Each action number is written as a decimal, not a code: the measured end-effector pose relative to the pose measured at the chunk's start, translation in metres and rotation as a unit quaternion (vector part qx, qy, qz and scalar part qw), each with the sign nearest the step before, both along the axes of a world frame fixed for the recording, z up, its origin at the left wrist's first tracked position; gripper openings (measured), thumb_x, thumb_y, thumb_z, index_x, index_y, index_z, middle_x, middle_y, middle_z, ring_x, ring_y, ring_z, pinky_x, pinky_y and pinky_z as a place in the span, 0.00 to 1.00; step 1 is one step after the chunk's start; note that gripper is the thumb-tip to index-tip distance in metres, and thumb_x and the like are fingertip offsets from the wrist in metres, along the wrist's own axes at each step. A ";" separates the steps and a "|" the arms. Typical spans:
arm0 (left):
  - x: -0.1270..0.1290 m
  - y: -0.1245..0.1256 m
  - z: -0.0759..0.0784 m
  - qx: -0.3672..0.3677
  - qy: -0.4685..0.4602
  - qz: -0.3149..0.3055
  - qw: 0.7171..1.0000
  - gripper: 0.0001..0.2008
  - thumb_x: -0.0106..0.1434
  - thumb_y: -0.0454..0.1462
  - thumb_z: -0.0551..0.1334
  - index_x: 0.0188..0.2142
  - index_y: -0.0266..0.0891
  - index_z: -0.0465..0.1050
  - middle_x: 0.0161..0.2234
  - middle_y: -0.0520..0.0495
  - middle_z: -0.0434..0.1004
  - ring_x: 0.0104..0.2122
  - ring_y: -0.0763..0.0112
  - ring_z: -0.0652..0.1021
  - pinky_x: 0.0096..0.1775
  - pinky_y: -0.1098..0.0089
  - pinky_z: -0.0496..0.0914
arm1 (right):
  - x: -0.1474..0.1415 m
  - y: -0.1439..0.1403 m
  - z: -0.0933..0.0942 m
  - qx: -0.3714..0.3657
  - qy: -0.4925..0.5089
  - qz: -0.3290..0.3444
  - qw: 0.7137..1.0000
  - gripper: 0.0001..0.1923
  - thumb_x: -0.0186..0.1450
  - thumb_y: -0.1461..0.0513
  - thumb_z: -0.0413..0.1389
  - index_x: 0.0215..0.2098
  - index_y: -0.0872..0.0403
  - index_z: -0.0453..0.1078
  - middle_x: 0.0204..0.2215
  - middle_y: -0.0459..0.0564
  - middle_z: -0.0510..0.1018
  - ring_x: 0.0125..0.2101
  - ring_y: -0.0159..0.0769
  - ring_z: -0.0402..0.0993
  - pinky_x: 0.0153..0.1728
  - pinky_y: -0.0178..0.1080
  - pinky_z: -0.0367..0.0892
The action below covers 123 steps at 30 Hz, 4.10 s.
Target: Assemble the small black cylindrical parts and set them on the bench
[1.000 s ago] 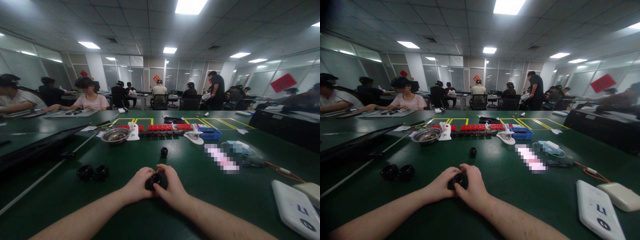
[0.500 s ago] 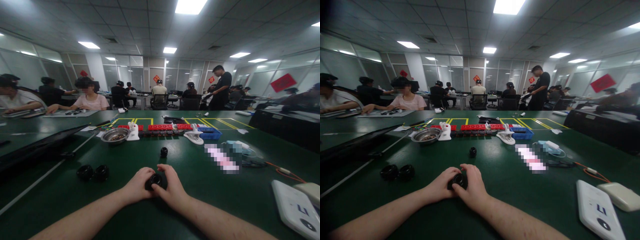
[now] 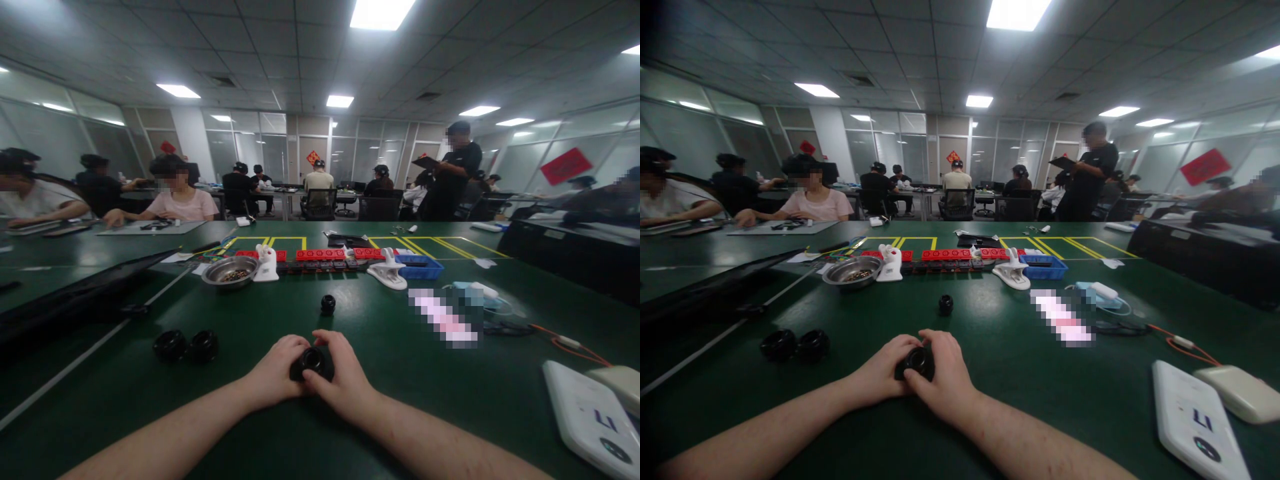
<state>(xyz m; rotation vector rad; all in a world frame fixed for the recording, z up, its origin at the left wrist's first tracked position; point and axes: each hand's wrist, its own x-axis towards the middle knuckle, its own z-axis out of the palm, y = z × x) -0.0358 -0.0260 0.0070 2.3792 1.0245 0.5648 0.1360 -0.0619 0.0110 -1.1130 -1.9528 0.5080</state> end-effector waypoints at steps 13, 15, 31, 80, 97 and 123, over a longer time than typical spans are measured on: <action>0.001 -0.001 0.003 0.010 0.007 -0.009 1.000 0.17 0.47 0.40 0.65 0.37 0.40 0.68 0.42 0.46 0.67 0.44 0.60 0.67 0.46 0.62 0.63 | 0.001 0.000 0.000 0.013 0.004 0.004 1.000 0.27 0.51 0.66 0.54 0.49 0.54 0.56 0.43 0.52 0.65 0.45 0.40 0.61 0.48 0.46 0.57; 0.001 -0.002 0.004 0.011 0.002 -0.009 1.000 0.17 0.47 0.40 0.65 0.38 0.40 0.68 0.42 0.46 0.67 0.43 0.60 0.67 0.46 0.62 0.63 | 0.000 0.000 0.000 0.010 0.001 -0.006 1.000 0.24 0.52 0.66 0.54 0.47 0.53 0.57 0.40 0.51 0.66 0.43 0.40 0.63 0.46 0.45 0.59; 0.001 -0.001 0.002 0.004 0.005 0.000 1.000 0.20 0.46 0.41 0.65 0.40 0.41 0.67 0.42 0.47 0.66 0.43 0.59 0.67 0.45 0.62 0.62 | 0.002 0.000 -0.001 0.011 0.010 0.004 1.000 0.24 0.52 0.67 0.54 0.47 0.52 0.56 0.39 0.50 0.67 0.42 0.39 0.63 0.45 0.45 0.59; 0.000 0.003 -0.004 0.019 0.004 0.004 1.000 0.24 0.46 0.41 0.66 0.43 0.40 0.65 0.43 0.46 0.66 0.44 0.59 0.67 0.46 0.62 0.62 | 0.003 0.002 0.000 0.022 -0.008 0.045 0.999 0.30 0.51 0.70 0.50 0.51 0.52 0.53 0.45 0.51 0.67 0.48 0.40 0.60 0.54 0.52 0.44; 0.000 0.003 -0.005 0.018 0.009 -0.004 1.000 0.23 0.46 0.41 0.65 0.43 0.41 0.66 0.42 0.46 0.66 0.44 0.59 0.66 0.46 0.62 0.62 | 0.003 0.001 0.000 0.008 -0.018 0.041 0.999 0.29 0.50 0.68 0.51 0.51 0.52 0.54 0.44 0.52 0.67 0.47 0.41 0.61 0.53 0.53 0.45; 0.000 0.000 0.003 0.002 0.013 0.001 1.000 0.18 0.47 0.42 0.65 0.38 0.40 0.68 0.42 0.46 0.66 0.43 0.60 0.67 0.45 0.62 0.63 | 0.001 0.002 -0.004 0.010 0.020 -0.015 1.000 0.28 0.51 0.64 0.57 0.49 0.53 0.55 0.41 0.52 0.66 0.44 0.41 0.63 0.46 0.46 0.58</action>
